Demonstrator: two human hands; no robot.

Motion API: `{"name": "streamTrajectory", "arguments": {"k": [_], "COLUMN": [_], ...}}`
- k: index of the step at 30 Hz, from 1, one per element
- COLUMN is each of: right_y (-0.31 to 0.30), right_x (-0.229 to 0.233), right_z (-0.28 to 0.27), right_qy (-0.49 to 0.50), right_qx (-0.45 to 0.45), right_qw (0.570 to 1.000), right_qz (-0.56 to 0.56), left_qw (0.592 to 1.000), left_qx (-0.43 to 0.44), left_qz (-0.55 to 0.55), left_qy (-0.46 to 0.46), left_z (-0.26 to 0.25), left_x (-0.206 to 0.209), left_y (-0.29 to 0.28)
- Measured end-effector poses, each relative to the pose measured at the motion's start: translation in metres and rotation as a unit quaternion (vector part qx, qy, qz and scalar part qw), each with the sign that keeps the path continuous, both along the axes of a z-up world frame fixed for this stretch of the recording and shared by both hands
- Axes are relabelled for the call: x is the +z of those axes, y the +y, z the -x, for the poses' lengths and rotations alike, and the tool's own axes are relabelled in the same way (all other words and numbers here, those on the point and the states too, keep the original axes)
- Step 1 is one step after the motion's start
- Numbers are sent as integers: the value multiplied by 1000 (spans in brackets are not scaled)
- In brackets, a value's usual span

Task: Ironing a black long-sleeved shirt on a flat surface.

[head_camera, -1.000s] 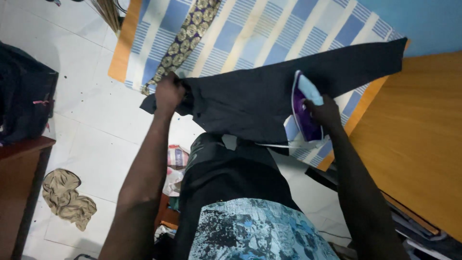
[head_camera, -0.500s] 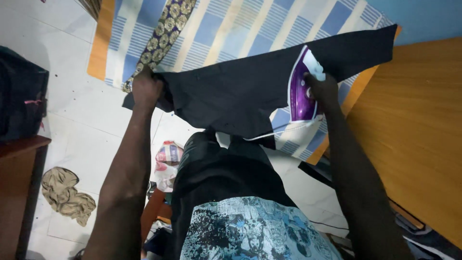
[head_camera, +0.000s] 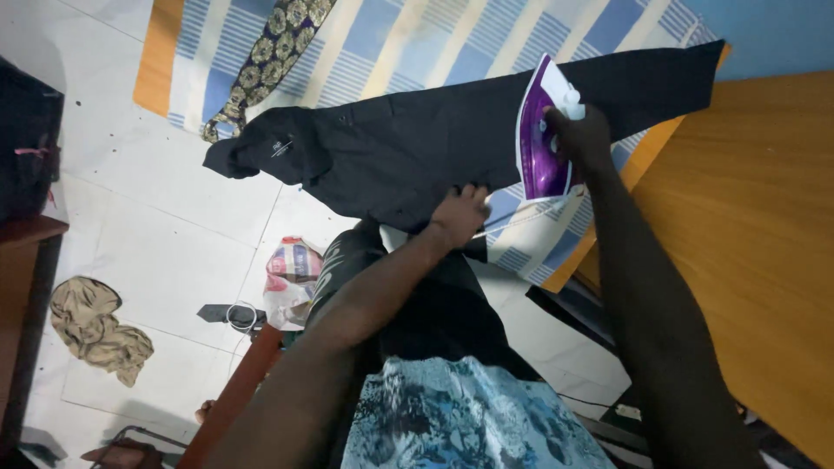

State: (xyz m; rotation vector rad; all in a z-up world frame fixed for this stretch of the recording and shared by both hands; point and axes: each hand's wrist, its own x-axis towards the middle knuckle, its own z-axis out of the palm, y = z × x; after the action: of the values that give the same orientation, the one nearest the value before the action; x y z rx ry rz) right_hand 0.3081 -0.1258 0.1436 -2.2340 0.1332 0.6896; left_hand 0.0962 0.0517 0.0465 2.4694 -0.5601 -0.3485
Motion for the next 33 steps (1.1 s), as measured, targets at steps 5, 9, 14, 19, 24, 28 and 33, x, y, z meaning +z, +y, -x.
{"name": "streamTrajectory", "arguments": {"k": [5,9,14,19,24,28,33], "right_y": [2,-1,-3,13,-21,-38,-52], "right_x": [-2,-4,-17,15,-16,0,-19], "right_z": [0,1,7,21,17,15,25], "right_qy": [-12,8,55,45,-2,11,-23], "right_qx": [-11,71,75,109,20,-86,32], "right_qw": [994,991,995,987,998,996,991], "right_qz": [105,111,33,107,67,26,126], "left_qw": [996,993,988,922,946,957,959], "left_qx": [-62,-86,66,358,271,250,261], "left_qz": [-61,-49,141,-56,-156,-144,-103], "left_qy": [32,63,7,-136,88,36,35], "left_z": [20,10,-10,-44,-57,-51,-45], "left_x": [-22,-16,22,14,-61,-66,-70], "left_y": [-2,1,76,210,284,295,293]}}
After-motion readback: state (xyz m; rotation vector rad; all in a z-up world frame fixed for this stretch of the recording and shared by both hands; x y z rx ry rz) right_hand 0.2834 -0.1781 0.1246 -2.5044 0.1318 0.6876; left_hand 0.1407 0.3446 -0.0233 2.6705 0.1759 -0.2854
